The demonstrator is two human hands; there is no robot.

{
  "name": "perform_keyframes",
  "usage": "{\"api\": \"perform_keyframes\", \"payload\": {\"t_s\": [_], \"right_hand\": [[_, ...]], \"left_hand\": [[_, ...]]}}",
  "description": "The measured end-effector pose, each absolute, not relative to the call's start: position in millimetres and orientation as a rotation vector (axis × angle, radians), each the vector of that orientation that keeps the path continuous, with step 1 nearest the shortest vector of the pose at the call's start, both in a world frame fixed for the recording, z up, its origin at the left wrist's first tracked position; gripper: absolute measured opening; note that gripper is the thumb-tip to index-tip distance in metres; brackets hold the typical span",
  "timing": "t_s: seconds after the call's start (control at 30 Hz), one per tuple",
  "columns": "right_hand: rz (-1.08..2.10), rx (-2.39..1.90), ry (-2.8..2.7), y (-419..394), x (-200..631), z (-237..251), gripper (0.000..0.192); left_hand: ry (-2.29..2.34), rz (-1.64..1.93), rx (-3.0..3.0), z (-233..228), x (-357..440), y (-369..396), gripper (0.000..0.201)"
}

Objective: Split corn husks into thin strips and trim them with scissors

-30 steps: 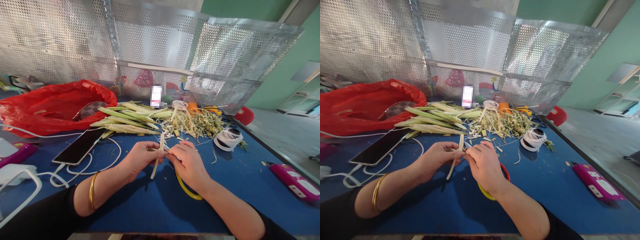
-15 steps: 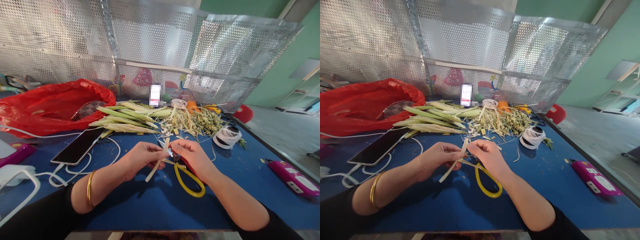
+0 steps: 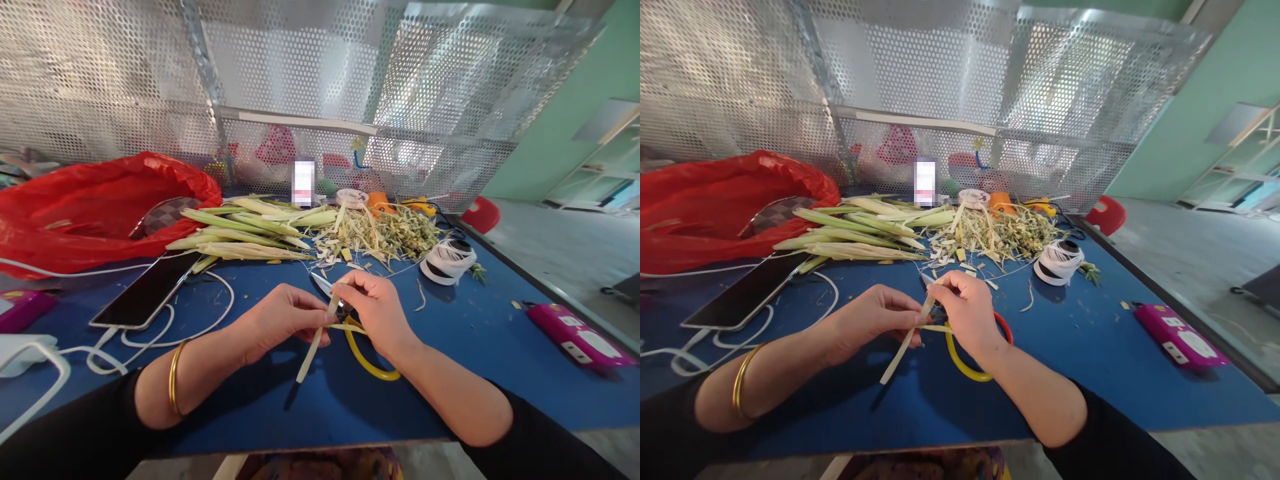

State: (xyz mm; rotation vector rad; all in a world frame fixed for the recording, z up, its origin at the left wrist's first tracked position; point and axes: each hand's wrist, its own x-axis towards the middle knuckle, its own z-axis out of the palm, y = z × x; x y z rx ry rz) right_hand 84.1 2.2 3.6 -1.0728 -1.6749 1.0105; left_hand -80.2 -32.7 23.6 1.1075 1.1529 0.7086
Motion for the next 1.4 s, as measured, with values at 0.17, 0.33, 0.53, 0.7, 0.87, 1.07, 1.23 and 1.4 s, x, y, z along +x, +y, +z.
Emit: {"api": "perform_keyframes", "payload": {"t_s": [0.17, 0.33, 0.53, 0.7, 0.87, 1.07, 1.23, 1.4], "right_hand": [[0.858, -1.076, -1.765, 5, 86, 6, 0.017], [0.282, -0.953, -1.750, 1, 95, 18, 0.011], [0.767, -1.099, -2.008, -11, 84, 15, 0.032], [1.131, -1.138, -1.931, -15, 74, 6, 0.036], [1.124, -1.050, -1.972, -16, 76, 9, 0.031], [1.082, -1.014, -2.031, -19, 77, 10, 0.028], [0.885, -0.970, -2.161, -22, 76, 8, 0.028], [0.246, -0.883, -2.195, -13, 84, 16, 0.012]], "left_hand": [[1.168, 0.732, 1.081, 19, -81, -32, 0.029], [1.139, 0.992, 0.937, 23, -84, -30, 0.034], [1.180, 1.107, 0.920, 25, -83, -28, 0.038], [1.154, 1.124, 0.942, 19, -82, -29, 0.031], [1.204, 1.191, 0.837, 17, -79, -28, 0.031], [1.169, 1.233, 0.802, 18, -77, -30, 0.029], [1.190, 1.193, 0.823, 18, -81, -27, 0.029], [1.229, 1.113, 0.844, 27, -92, -21, 0.033]]}}
